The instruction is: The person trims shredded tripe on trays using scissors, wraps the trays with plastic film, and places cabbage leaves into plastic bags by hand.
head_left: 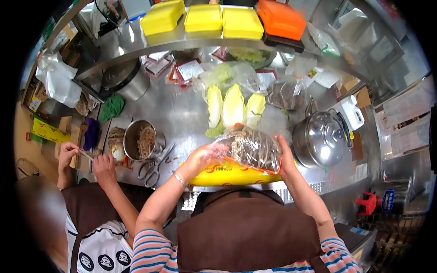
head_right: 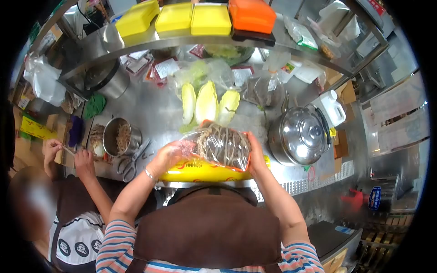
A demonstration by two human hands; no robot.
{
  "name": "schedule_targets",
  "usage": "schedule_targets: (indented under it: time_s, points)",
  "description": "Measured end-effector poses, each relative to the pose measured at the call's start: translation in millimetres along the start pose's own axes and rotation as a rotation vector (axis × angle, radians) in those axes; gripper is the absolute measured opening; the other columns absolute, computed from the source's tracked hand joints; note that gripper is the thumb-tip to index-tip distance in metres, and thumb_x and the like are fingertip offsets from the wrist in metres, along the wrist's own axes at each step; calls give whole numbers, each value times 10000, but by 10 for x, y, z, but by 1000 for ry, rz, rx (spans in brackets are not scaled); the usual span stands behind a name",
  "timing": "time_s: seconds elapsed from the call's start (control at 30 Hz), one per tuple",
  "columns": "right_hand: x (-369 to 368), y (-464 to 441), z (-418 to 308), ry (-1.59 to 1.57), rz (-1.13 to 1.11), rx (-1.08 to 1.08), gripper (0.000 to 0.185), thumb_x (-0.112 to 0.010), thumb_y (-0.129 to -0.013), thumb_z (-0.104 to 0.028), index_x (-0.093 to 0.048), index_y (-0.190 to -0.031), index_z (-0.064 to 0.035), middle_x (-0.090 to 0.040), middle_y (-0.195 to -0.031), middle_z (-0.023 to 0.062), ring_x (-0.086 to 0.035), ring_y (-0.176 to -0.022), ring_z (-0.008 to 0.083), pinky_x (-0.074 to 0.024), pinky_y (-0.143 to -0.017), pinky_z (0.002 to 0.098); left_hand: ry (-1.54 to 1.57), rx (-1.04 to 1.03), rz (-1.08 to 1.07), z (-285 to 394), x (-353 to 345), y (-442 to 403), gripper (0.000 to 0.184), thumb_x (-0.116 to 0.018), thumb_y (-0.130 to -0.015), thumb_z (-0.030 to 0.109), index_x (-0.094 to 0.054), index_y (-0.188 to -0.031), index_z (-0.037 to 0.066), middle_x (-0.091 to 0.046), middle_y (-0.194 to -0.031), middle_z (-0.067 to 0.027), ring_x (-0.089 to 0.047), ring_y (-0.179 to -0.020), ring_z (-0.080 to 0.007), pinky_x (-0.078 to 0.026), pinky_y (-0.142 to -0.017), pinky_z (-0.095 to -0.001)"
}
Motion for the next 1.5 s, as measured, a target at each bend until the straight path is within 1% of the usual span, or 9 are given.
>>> schedule_targets:
  time_s: [0.07, 0.3, 0.47, 0.7, 0.93, 1.03, 1.13, 1.2, 1.5]
  points:
    - [-42, 57, -63, -18, -15, 21, 377, -469, -929, -381, -490, -1112, -52, -598, -1069, 121, -616, -947, 235, -508, -850, 381, 381, 49, -164, -29, 9, 15, 377, -469, -927, 264, -527, -1175, -14, -579, -1133, -98, -550, -1033, -183, -445, -906, -344]
    - [-117, 296, -157, 117, -66, 91, 456, -423, -948, -391, -552, -1085, 26, -622, -997, 116, -614, -876, 167, -512, -761, 307, 156, -99, -93, 112, -111, 108, 341, -476, -940, 338, -553, -1055, 27, -607, -1008, -77, -578, -944, -186, -468, -877, -361]
    - [-246, 558, -187, 225, -68, 90, 463, -436, -941, -384, -570, -1053, 45, -629, -951, 117, -606, -819, 155, -494, -755, 290, -83, -1, 299, 244, -262, 136, 187, -547, -918, 276, -577, -905, 91, -555, -737, 55, -469, -626, -22, -364, -566, -159]
    - [-190, 645, -145, 247, -130, 116, 458, -465, -923, -394, -566, -1044, 36, -620, -933, 109, -596, -797, 150, -492, -731, 285, 32, -116, 449, 256, 110, 0, 116, -580, -900, 194, -561, -840, 96, -506, -669, 55, -425, -543, -35, -349, -491, -185]
    - [-287, 784, -70, 173, -119, -37, 358, -474, -941, -339, -589, -1003, -6, -624, -901, 66, -592, -791, 130, -490, -741, 279, -583, 184, 317, 70, 510, -38, 180, -585, -885, 223, -579, -919, 47, -594, -711, -5, -541, -586, -78, -453, -533, -246]
    - [-292, 690, -70, 183, -176, -31, 378, -456, -953, -327, -568, -1056, 19, -631, -920, 80, -605, -794, 129, -504, -741, 279, -1186, -228, 521, 616, 379, -95, 228, -564, -887, 193, -590, -1018, 8, -664, -891, -115, -639, -805, -161, -500, -697, -302]
    - [-313, 733, -45, 219, -171, -95, 412, -446, -955, -353, -558, -1073, 26, -623, -960, 90, -603, -826, 135, -510, -732, 281, -881, -228, -8, 945, -642, -266, 252, -526, -913, 201, -611, -1084, 36, -661, -917, -120, -627, -858, -174, -487, -778, -304]
    - [-339, 772, -87, 246, -156, -107, 417, -442, -956, -357, -558, -1075, 26, -622, -968, 93, -605, -825, 136, -511, -730, 281, -1124, 97, -457, 827, -1071, -287, 296, -488, -940, 235, -613, -1121, 38, -662, -936, -113, -613, -867, -155, -472, -816, -290]
    - [-247, 860, -83, 148, -138, -136, 469, -367, -973, -397, -573, -1051, 17, -641, -935, 84, -621, -815, 155, -519, -712, 280, -668, 383, -455, 536, -1086, -184, 383, -497, -948, 248, -519, -1235, -5, -598, -1122, -43, -523, -1011, -84, -416, -907, -250]
Point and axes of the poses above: each hand's wrist, its own y-axis away from the middle knuckle, its own x-axis out of the back of the hand, z = x × y, the point moved 5 cm from there along -y, towards the middle knuckle
